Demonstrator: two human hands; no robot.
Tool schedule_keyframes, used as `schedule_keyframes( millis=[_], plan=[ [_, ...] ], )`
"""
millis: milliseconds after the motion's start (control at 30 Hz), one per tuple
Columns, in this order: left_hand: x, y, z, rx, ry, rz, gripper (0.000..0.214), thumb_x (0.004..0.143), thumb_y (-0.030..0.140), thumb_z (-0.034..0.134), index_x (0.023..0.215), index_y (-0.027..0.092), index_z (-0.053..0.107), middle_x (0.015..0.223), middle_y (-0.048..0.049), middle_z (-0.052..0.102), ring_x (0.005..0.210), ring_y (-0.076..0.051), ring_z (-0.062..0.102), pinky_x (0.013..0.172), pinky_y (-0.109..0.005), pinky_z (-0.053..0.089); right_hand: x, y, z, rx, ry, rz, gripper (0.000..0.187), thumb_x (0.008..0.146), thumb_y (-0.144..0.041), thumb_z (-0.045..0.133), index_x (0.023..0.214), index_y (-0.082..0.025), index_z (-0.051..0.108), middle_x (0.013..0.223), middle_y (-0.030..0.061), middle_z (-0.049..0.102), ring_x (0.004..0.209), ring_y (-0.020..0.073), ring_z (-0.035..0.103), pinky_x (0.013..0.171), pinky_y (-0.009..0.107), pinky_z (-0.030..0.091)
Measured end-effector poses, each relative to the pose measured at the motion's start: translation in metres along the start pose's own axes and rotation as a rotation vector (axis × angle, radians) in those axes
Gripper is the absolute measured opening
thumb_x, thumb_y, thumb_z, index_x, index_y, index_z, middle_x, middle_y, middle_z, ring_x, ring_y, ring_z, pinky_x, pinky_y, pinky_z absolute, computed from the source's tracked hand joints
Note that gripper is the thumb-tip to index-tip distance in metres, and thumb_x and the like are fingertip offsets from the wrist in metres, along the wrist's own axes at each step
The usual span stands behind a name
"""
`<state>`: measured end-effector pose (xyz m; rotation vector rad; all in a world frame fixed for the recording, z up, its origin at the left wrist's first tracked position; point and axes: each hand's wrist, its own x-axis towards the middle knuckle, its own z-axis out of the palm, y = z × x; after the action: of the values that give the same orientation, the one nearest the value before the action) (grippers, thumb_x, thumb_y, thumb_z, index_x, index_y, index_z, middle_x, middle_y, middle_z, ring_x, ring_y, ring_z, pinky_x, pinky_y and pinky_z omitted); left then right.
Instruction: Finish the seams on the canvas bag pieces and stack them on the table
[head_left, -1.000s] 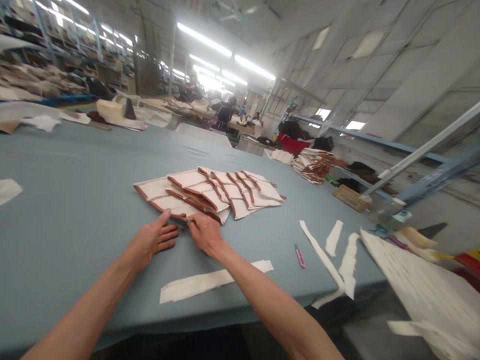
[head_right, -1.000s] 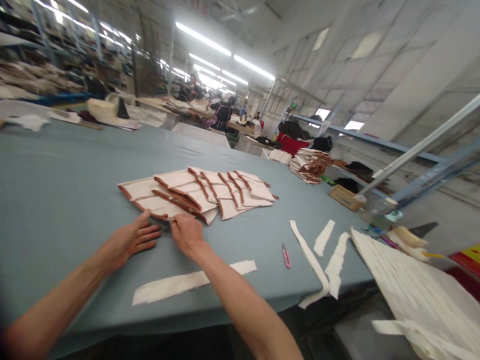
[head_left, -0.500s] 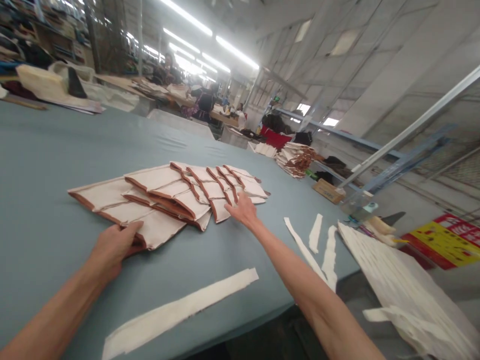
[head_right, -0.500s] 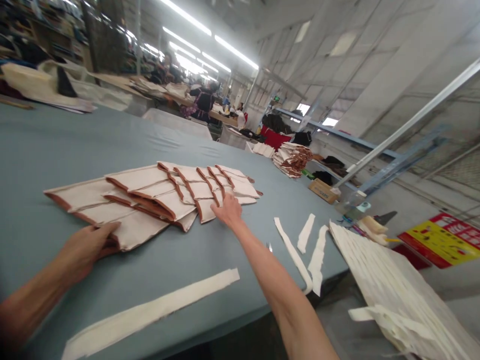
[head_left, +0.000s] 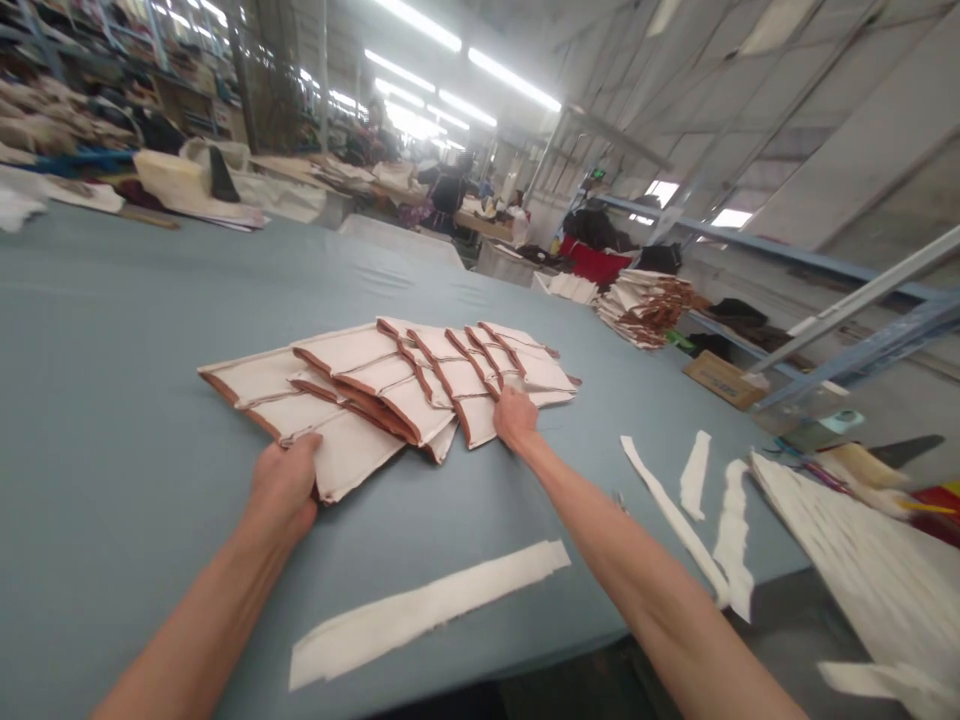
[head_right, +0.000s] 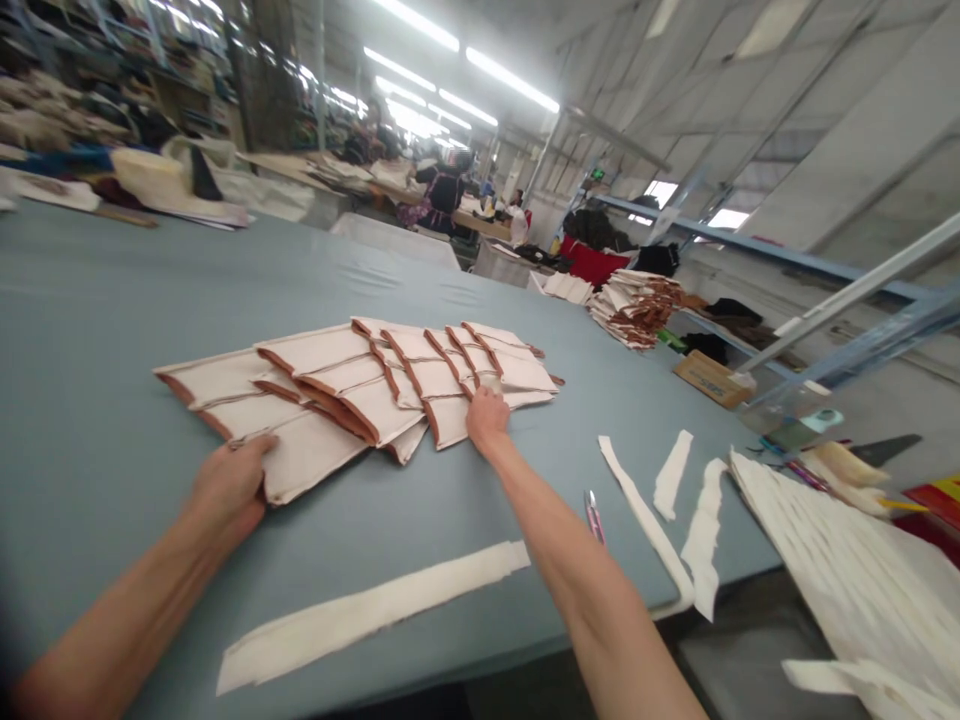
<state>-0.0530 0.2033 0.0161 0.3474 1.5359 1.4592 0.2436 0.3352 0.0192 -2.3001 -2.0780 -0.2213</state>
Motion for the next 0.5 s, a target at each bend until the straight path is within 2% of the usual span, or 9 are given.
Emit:
schedule_keyframes(
  millis=[100, 267, 367, 433, 500],
  plan=[
    [-0.017, 0.009, -0.033, -0.058, 0.086, -0.031, 0.038, 0.109, 0.038, 0.077, 0.141, 0.019, 0.071, 0.137, -0.0110, 0.076, 0.111, -0.027, 0.079, 0.093, -0.048, 0.070, -0.019, -0.021, -0.003, 0.015, -0.004, -0.072, 0.040, 0.110, -0.039, 0.075, 0.143, -0.018, 0.070, 0.144, 0.0134, 0.071, 0.123, 0.0290, 0.074, 0.104, 0.051, 0.066],
    [-0.057, 0.028, -0.122, -0.094, 0.267, -0.053, 0.034, 0.109, 0.039, 0.077, 0.135, 0.018, 0.073, 0.130, -0.0096, 0.078, 0.104, -0.024, 0.080, 0.088, -0.043, 0.071, -0.062, -0.082, -0.011, 0.076, -0.018, -0.256, 0.038, 0.110, -0.039, 0.075, 0.141, -0.018, 0.071, 0.144, 0.0140, 0.071, 0.124, 0.0287, 0.074, 0.105, 0.050, 0.066],
    [-0.087, 0.031, -0.172, -0.087, 0.342, -0.052, 0.017, 0.109, 0.022, 0.069, 0.124, 0.016, 0.076, 0.113, -0.0071, 0.083, 0.093, -0.023, 0.082, 0.080, -0.040, 0.072, -0.092, -0.120, -0.019, 0.113, -0.025, -0.367, 0.038, 0.110, -0.038, 0.074, 0.142, -0.018, 0.071, 0.143, 0.0138, 0.072, 0.123, 0.0287, 0.074, 0.104, 0.050, 0.066],
    [-0.108, 0.023, -0.200, -0.067, 0.377, -0.029, 0.020, 0.098, 0.010, 0.064, 0.111, 0.018, 0.078, 0.098, -0.0051, 0.085, 0.087, -0.025, 0.084, 0.075, -0.038, 0.073, -0.111, -0.138, -0.026, 0.129, -0.028, -0.428, 0.037, 0.110, -0.038, 0.074, 0.141, -0.017, 0.071, 0.143, 0.0139, 0.072, 0.123, 0.0287, 0.074, 0.104, 0.050, 0.066],
    [-0.129, 0.011, -0.224, -0.016, 0.405, 0.017, 0.017, 0.087, 0.013, 0.067, 0.099, 0.022, 0.076, 0.088, -0.0050, 0.085, 0.090, -0.029, 0.086, 0.074, -0.037, 0.075, -0.129, -0.152, -0.033, 0.139, -0.033, -0.480, 0.037, 0.110, -0.038, 0.074, 0.141, -0.018, 0.071, 0.143, 0.0137, 0.072, 0.123, 0.0284, 0.074, 0.104, 0.050, 0.066]
  ],
)
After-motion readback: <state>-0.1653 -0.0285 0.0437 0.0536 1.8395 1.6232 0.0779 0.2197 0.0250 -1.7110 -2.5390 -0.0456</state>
